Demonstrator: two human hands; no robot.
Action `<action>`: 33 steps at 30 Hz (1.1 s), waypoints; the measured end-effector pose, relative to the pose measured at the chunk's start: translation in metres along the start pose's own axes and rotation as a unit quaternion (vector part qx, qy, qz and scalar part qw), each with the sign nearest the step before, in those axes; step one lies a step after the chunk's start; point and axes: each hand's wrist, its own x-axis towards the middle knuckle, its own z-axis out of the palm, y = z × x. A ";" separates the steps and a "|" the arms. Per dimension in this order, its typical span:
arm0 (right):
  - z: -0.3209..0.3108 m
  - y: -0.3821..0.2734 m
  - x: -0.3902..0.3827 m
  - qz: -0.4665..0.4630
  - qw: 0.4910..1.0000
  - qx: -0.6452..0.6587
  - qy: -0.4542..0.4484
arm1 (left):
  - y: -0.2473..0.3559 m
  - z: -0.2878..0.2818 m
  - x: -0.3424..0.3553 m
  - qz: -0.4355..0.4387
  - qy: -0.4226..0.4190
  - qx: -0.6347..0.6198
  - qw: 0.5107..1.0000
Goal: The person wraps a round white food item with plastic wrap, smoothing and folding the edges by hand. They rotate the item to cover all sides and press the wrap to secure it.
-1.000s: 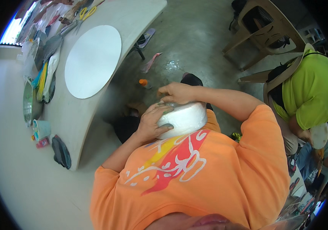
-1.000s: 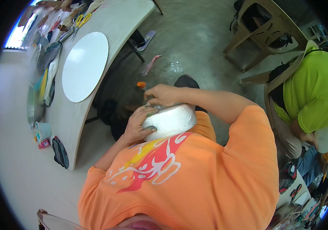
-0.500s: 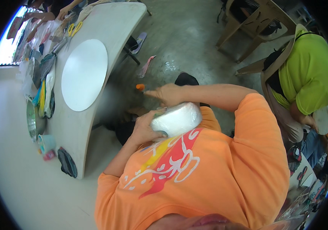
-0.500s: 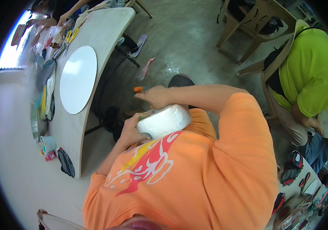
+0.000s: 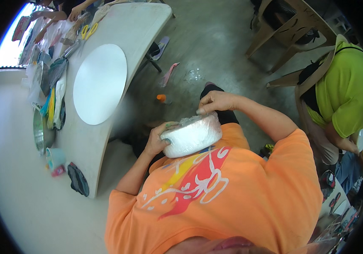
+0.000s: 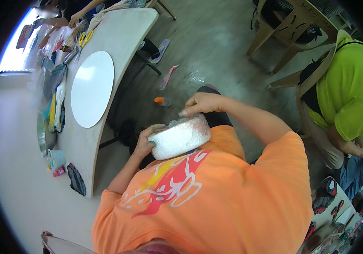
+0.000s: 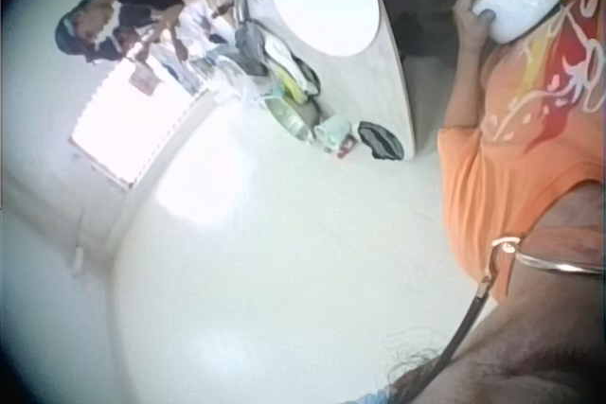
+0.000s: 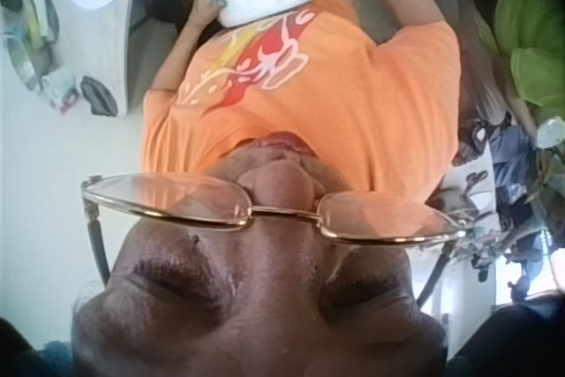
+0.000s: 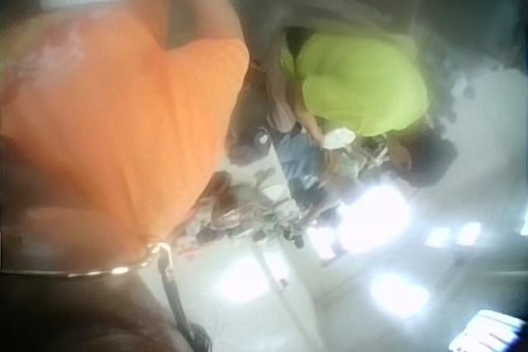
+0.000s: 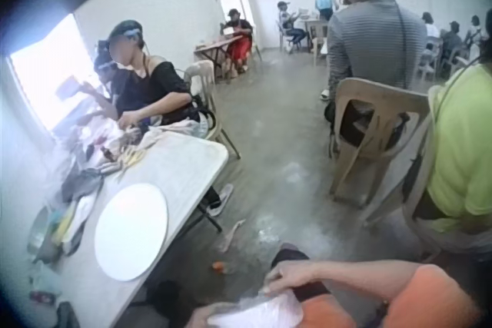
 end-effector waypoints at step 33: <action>0.037 0.005 0.024 0.052 0.951 -0.287 0.101 | 0.008 0.002 -0.003 0.077 -0.023 0.114 0.990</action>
